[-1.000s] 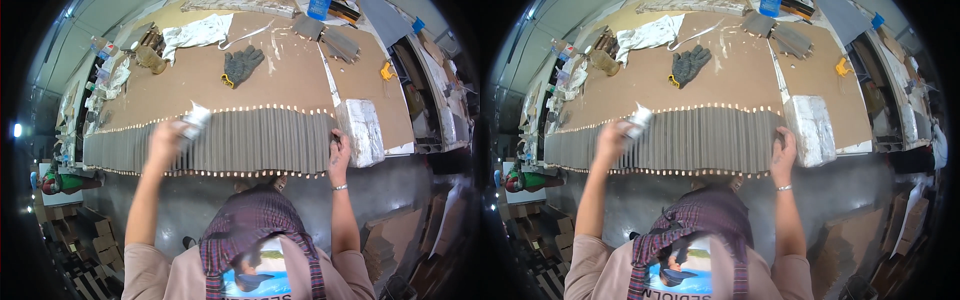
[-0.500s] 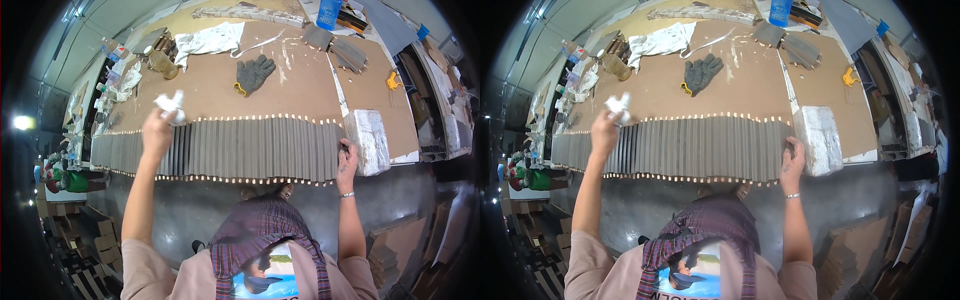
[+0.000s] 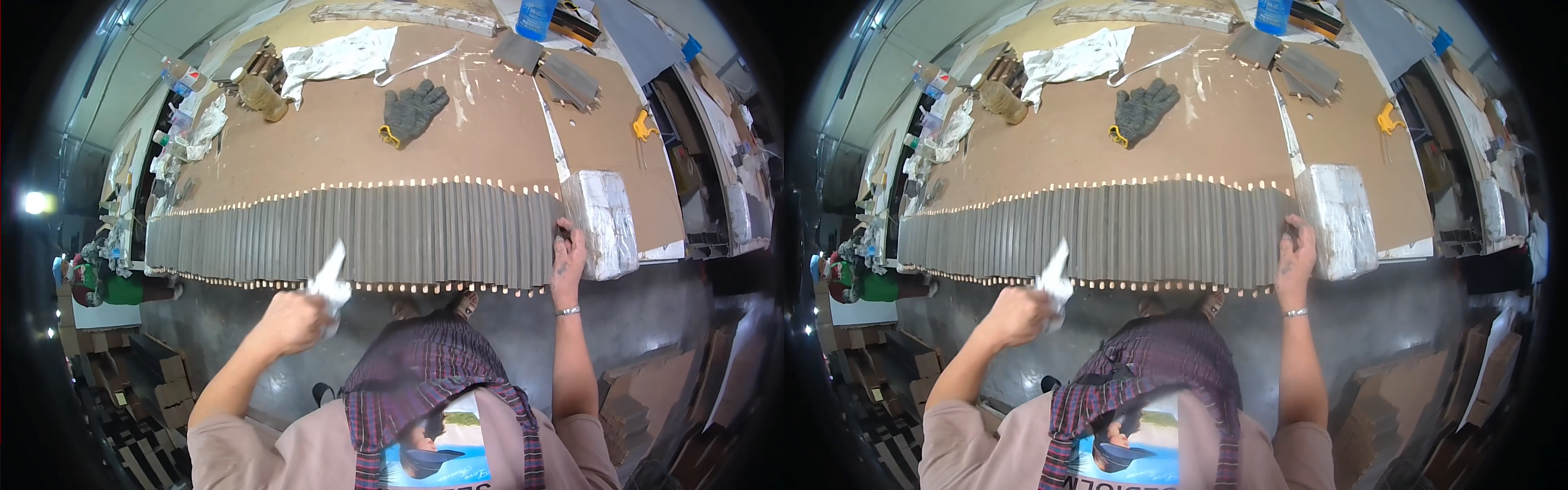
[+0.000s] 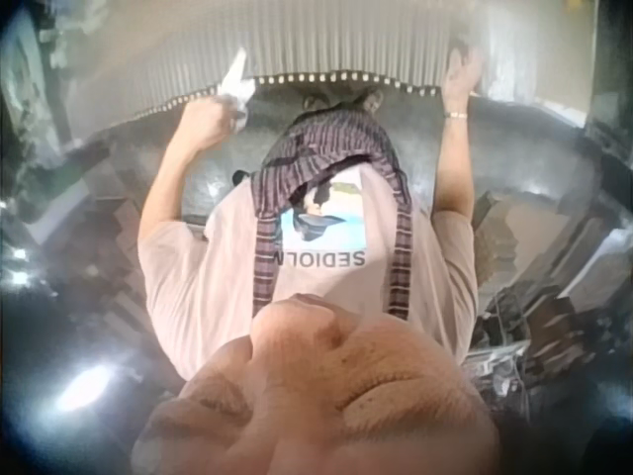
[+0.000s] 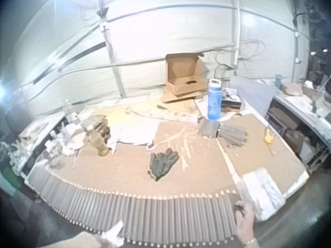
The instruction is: The person wipes and aligns a long row of wooden furniture slats on a workbench. They use a cloth to clean the surface, apply adhesive or filler by hand, and then carefully press and organize the slats into a tight sequence.
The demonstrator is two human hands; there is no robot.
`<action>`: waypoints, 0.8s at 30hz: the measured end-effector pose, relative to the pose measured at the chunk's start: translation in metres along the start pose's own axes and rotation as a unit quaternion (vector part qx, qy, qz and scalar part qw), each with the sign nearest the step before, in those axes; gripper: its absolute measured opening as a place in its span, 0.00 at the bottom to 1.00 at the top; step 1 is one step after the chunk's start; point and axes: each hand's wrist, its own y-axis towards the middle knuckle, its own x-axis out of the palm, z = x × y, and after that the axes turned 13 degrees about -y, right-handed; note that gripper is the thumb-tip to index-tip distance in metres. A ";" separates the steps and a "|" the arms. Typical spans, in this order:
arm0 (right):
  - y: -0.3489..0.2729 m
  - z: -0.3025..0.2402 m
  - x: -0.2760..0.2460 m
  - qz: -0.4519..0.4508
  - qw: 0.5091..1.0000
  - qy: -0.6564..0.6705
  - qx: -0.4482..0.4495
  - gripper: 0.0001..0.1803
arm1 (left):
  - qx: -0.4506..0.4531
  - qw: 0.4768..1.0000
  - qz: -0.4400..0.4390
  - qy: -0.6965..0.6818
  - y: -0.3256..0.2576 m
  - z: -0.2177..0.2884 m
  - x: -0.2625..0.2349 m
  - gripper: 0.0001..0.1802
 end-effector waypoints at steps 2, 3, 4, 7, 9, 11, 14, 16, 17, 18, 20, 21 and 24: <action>0.002 -0.002 0.001 -0.005 1.000 -0.016 -0.009 0.22 | 0.025 0.996 0.050 -0.070 -0.020 -0.019 -0.006 0.13; 0.001 -0.003 0.001 -0.006 1.000 -0.020 -0.005 0.22 | 0.005 0.990 0.131 -0.060 -0.016 -0.021 -0.011 0.14; 0.001 -0.005 0.001 -0.008 1.000 -0.025 -0.002 0.22 | -0.017 0.976 0.197 -0.089 -0.006 -0.017 -0.023 0.15; 0.001 0.002 -0.007 0.003 0.999 -0.031 0.004 0.22 | 0.038 0.923 0.373 -0.084 0.053 0.020 -0.031 0.22; 0.005 0.001 -0.003 -0.007 1.000 -0.026 0.012 0.22 | 0.032 0.949 0.315 0.002 0.064 0.024 0.011 0.25; 0.003 0.000 -0.001 -0.007 0.999 -0.028 0.041 0.23 | 0.033 0.940 0.340 -0.008 0.056 0.022 0.027 0.21; 0.004 -0.003 -0.003 0.002 0.999 -0.034 0.006 0.22 | 0.024 0.975 0.221 0.022 0.035 0.022 0.011 0.11; 0.003 -0.002 -0.001 0.001 0.999 -0.030 0.011 0.21 | 0.002 0.968 0.252 0.012 0.030 0.022 0.003 0.12; 0.003 -0.003 0.000 0.003 1.000 -0.028 0.014 0.21 | -0.009 0.959 0.285 -0.003 0.030 0.022 0.000 0.11; 0.003 -0.006 0.002 0.009 0.999 -0.012 0.032 0.21 | -0.013 0.939 0.338 -0.069 0.036 0.027 -0.003 0.14; 0.003 -0.005 -0.001 0.010 0.998 -0.059 0.010 0.21 | -0.001 0.964 0.239 -0.119 0.042 0.028 -0.004 0.16; 0.004 -0.004 -0.001 0.009 0.997 -0.082 -0.002 0.21 | 0.005 0.971 0.189 -0.143 0.045 0.030 -0.006 0.18; 0.003 -0.005 0.001 0.021 0.999 -0.039 0.020 0.20 | 0.017 0.939 0.279 -0.203 0.056 0.049 -0.031 0.19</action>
